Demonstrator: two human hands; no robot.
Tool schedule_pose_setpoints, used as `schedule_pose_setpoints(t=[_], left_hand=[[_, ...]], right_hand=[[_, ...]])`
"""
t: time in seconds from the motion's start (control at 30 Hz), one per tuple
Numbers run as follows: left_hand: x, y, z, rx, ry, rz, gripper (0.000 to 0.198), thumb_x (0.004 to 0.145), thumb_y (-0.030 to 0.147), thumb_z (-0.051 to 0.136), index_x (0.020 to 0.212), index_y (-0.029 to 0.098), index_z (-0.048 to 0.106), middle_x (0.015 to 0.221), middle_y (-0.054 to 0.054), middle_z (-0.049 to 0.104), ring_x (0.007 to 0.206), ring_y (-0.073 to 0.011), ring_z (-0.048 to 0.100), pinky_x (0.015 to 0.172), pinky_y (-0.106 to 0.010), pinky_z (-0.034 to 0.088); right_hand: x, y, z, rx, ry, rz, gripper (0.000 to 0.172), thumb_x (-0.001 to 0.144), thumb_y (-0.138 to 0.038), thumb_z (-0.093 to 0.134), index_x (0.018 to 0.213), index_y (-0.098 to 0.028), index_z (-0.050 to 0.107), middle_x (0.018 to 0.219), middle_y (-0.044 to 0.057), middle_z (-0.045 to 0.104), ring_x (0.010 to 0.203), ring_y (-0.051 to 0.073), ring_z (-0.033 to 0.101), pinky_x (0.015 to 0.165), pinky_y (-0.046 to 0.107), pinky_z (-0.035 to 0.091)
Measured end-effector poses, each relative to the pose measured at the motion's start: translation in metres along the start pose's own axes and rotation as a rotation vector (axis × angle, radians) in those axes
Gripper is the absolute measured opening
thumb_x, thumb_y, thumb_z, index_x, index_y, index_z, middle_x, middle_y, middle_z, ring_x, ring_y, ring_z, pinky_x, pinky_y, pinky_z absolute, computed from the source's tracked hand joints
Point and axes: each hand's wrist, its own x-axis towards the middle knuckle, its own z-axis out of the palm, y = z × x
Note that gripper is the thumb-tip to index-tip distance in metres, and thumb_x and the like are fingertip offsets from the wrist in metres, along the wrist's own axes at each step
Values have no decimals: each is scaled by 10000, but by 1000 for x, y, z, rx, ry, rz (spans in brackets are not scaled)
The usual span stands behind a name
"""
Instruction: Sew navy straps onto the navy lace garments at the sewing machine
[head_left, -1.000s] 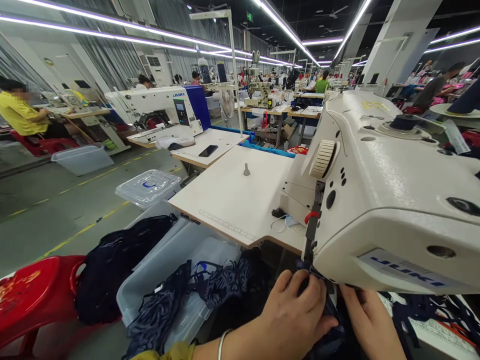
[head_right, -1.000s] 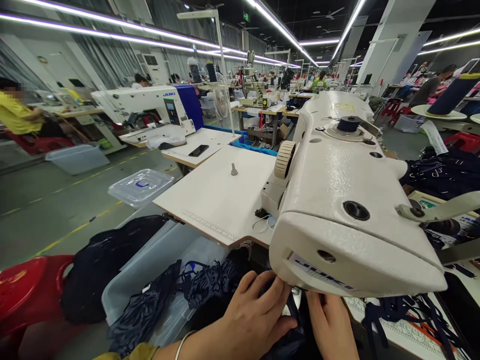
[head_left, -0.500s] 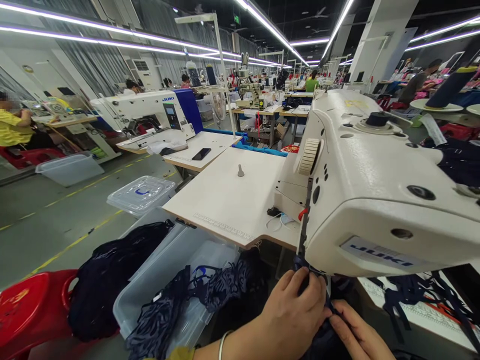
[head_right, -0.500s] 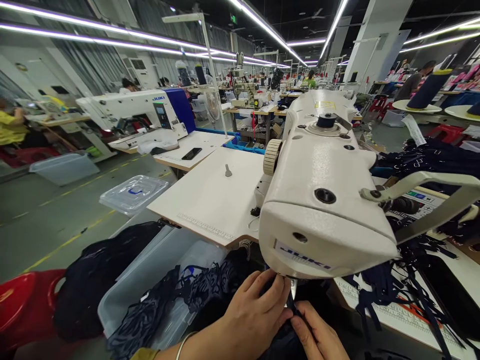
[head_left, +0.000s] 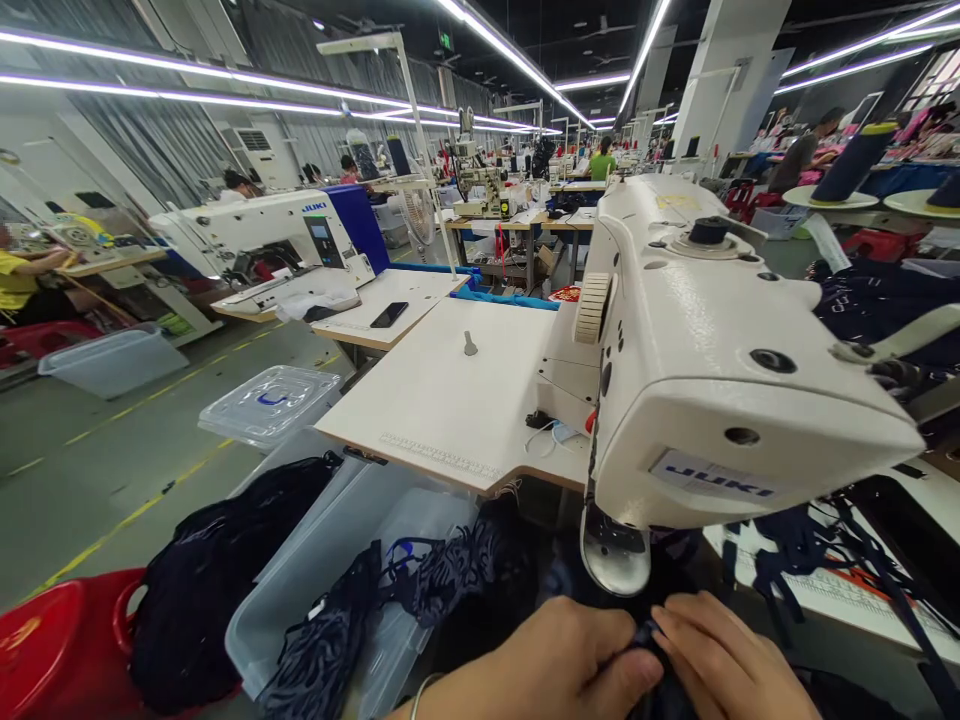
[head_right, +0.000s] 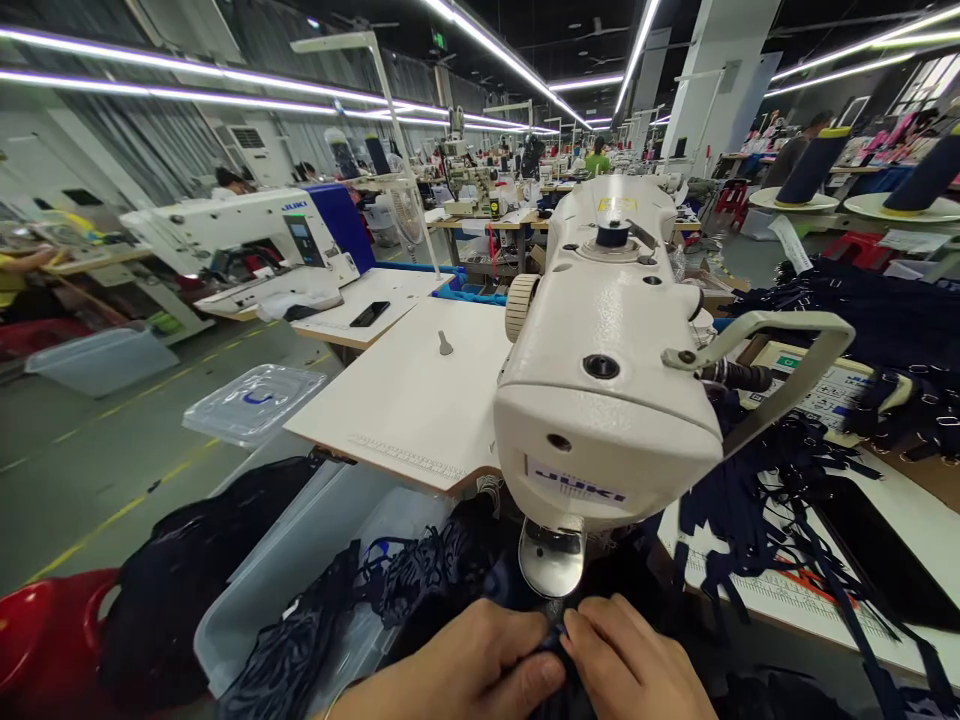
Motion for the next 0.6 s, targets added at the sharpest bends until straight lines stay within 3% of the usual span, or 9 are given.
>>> schedule_pose_setpoints(t=[0.1, 0.2, 0.27, 0.33, 0.43, 0.5, 0.6], left_hand=[[-3, -3, -4, -60, 15, -220, 312, 992, 290, 392, 717, 192, 504, 574, 71, 496, 452, -66, 406, 425, -176, 295], [0, -14, 1, 165, 216, -322, 286, 969, 298, 437, 722, 189, 533, 595, 36, 548, 500, -109, 495, 480, -206, 356], [4, -21, 4, 385, 422, -263, 205, 962, 273, 451, 860, 175, 598, 783, -33, 647, 685, -171, 596, 629, -266, 438], [6, -24, 6, 532, 549, -59, 233, 984, 221, 400, 1084, 174, 604, 1048, -77, 660, 961, -206, 600, 841, -327, 427], [6, -25, 10, 594, 472, 197, 341, 1009, 200, 343, 1304, 225, 513, 1220, -27, 619, 1167, -161, 506, 993, -312, 314], [5, -25, 14, 606, 374, 192, 370, 1008, 233, 361, 1364, 250, 460, 1256, -5, 601, 1204, -156, 474, 992, -312, 296], [5, -27, 19, 663, 331, 94, 385, 1000, 266, 390, 1382, 261, 436, 1276, -6, 586, 1214, -169, 457, 957, -332, 309]], right_hand=[[20, 4, 15, -214, 71, -128, 329, 888, -71, 382, 933, -235, 663, 784, 49, 731, 654, 188, 681, 524, 254, 510], [37, 5, 26, -339, 55, -95, 352, 889, -23, 351, 856, -204, 651, 756, 48, 713, 651, 199, 673, 539, 282, 487], [39, 5, 29, -348, 51, 3, 251, 931, -108, 408, 906, -200, 640, 778, 44, 708, 692, 205, 681, 573, 288, 492], [34, 5, 31, -299, 74, 155, 149, 947, -242, 481, 979, -198, 619, 804, 45, 705, 717, 208, 684, 603, 293, 502], [21, 7, 36, -86, 80, 369, 164, 955, -323, 474, 1000, -228, 599, 850, 33, 705, 754, 194, 689, 639, 281, 525], [15, 8, 39, 83, 73, 462, 172, 957, -340, 457, 991, -256, 604, 901, 23, 711, 805, 184, 695, 691, 272, 544], [12, 12, 42, 256, 68, 622, 176, 931, -389, 489, 918, -253, 600, 845, 18, 710, 772, 179, 697, 683, 258, 557]])
